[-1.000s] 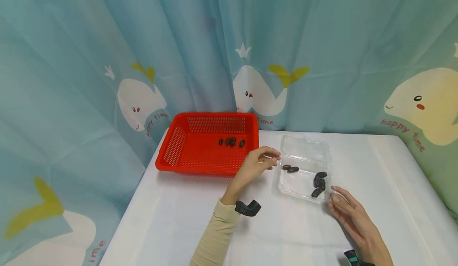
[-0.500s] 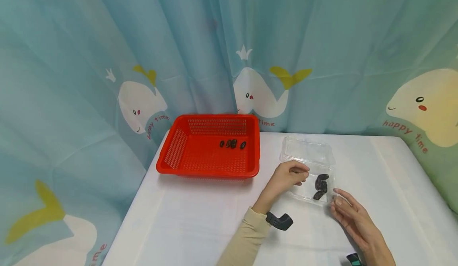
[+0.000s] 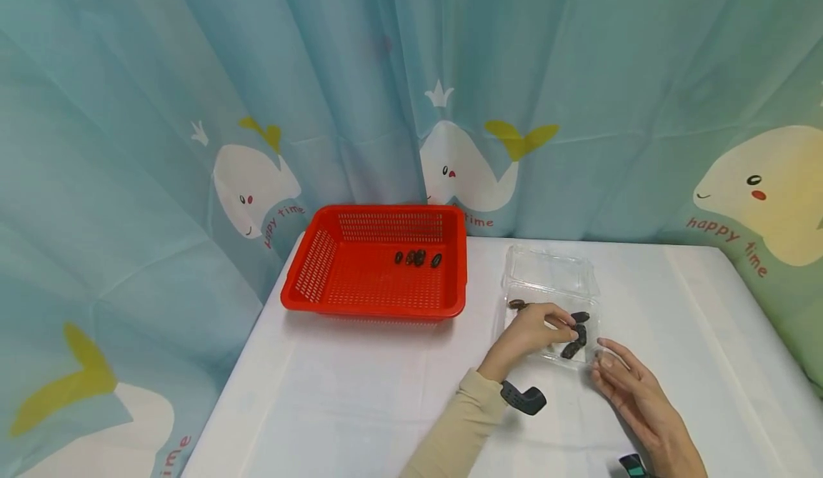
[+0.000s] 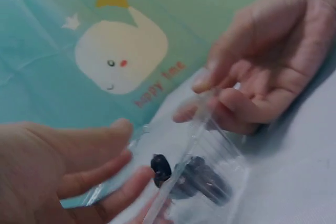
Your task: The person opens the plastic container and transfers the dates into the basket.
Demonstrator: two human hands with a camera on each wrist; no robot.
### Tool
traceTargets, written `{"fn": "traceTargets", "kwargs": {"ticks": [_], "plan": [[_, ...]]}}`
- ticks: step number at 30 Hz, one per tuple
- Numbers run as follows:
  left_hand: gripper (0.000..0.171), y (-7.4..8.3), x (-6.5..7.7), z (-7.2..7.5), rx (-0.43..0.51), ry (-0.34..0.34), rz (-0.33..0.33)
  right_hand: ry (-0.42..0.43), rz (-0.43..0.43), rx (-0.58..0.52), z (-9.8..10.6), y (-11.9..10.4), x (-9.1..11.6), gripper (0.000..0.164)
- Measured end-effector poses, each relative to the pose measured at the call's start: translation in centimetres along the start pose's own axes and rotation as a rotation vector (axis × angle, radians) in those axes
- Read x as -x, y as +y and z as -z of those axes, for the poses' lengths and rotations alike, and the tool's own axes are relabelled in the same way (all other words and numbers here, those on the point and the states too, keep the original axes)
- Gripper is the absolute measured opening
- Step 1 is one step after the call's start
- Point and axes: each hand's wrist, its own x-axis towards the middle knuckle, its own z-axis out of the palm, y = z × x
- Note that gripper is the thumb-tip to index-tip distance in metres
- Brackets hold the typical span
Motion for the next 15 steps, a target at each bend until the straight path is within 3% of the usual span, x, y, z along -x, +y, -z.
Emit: {"fn": "traceTargets", "kwargs": {"ticks": [7,15], "plan": [[0.018,1.1,-0.2,-1.3,-0.309,0.06,0.125,0.022,-0.007,0.007,-0.1,0.1,-0.1,0.037],[0.02,1.5,-0.2,-2.0,-0.538,0.1,0.115,0.025,-0.028,-0.002,-0.2,-0.2,-0.4,0.036]]}}
